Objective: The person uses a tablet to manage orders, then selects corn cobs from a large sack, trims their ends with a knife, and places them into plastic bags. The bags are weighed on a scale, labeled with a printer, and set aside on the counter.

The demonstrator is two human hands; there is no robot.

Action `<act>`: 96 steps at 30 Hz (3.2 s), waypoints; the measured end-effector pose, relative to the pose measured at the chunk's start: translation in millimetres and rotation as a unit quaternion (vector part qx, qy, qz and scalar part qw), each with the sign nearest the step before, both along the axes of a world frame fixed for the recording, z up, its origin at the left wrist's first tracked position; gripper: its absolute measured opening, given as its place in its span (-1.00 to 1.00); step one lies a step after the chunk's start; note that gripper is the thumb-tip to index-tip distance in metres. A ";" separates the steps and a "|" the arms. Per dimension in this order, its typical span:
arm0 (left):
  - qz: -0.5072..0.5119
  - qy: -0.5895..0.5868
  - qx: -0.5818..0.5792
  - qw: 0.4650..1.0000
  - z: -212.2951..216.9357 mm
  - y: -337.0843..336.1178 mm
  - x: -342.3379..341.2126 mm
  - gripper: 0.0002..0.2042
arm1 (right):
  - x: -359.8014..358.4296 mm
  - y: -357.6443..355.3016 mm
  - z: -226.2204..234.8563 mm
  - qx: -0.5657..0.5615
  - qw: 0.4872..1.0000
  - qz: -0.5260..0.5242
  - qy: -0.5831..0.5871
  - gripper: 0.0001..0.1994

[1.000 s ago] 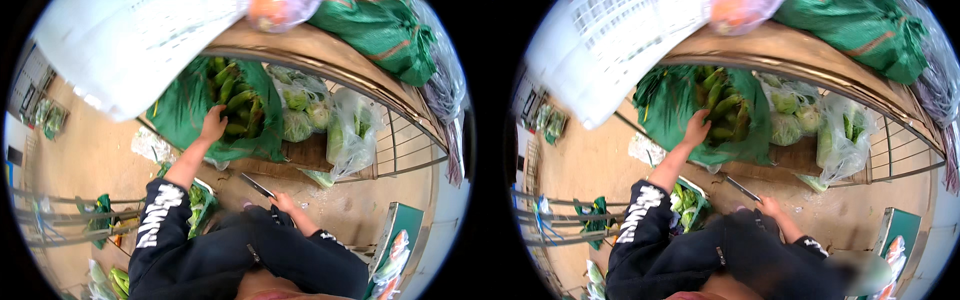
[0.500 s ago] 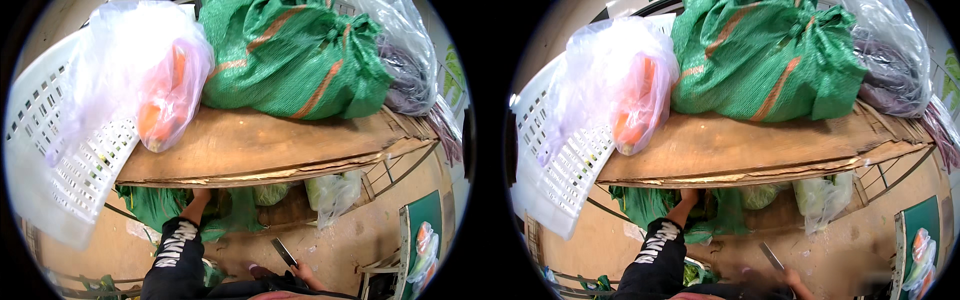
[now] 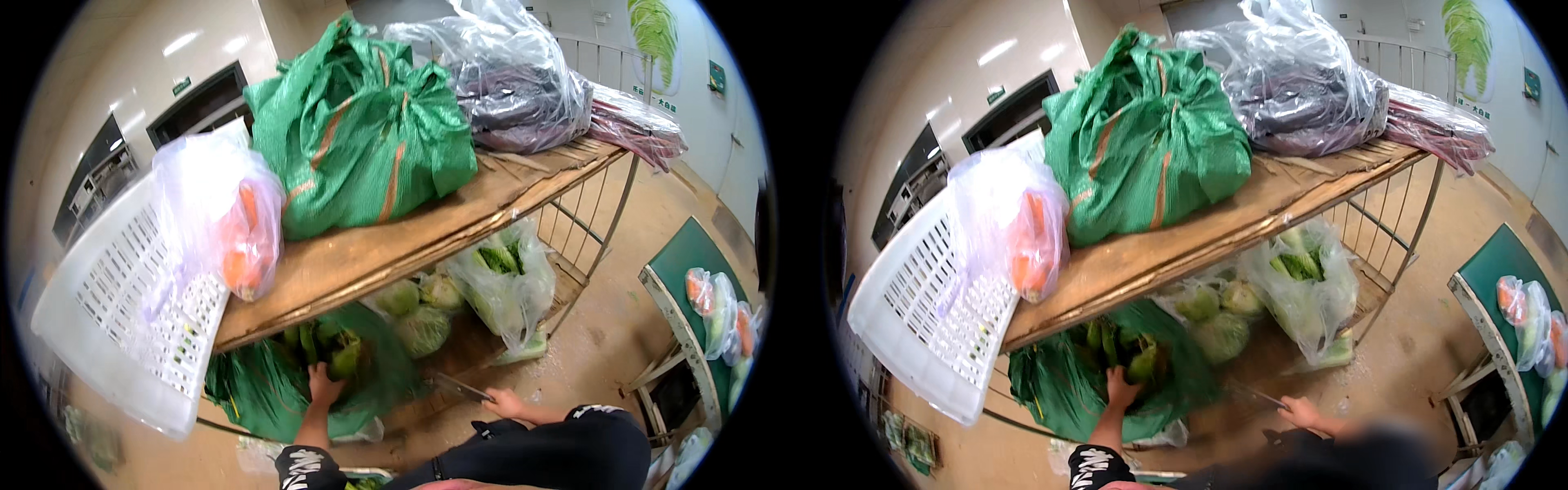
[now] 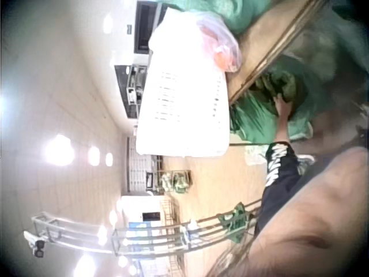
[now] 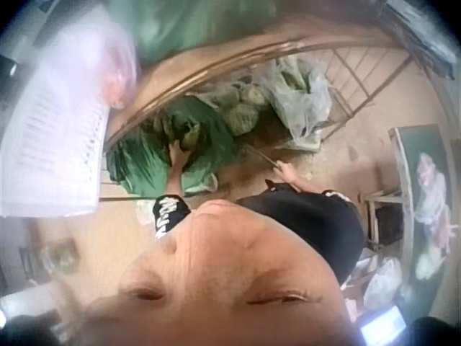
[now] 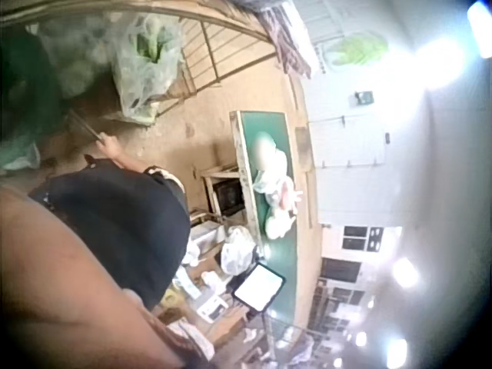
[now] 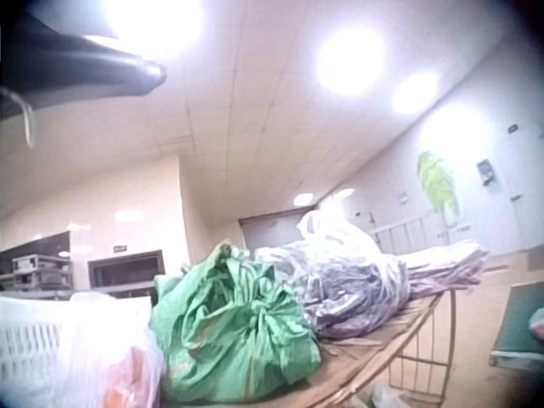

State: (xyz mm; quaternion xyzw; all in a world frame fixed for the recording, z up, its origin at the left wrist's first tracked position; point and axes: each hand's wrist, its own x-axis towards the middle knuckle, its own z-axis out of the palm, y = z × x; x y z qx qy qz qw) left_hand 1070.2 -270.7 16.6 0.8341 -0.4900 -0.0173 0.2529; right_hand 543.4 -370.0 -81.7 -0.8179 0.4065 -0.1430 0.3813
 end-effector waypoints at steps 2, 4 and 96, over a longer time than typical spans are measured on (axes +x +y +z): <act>-0.002 -0.063 -0.060 0.996 20.0 44.1 0.7 -0.30 | 6.8 3.6 18.4 0.002 1.000 -0.003 -0.024 -0.73; -0.021 -0.028 -0.073 0.997 52.8 75.1 -19.7 -0.30 | -6.8 -1.4 9.8 -0.048 0.999 0.000 -0.013 -0.72; 0.045 0.522 -0.226 0.821 126.8 209.5 -118.0 -0.25 | 52.8 34.9 18.0 0.044 0.976 0.188 0.098 -0.76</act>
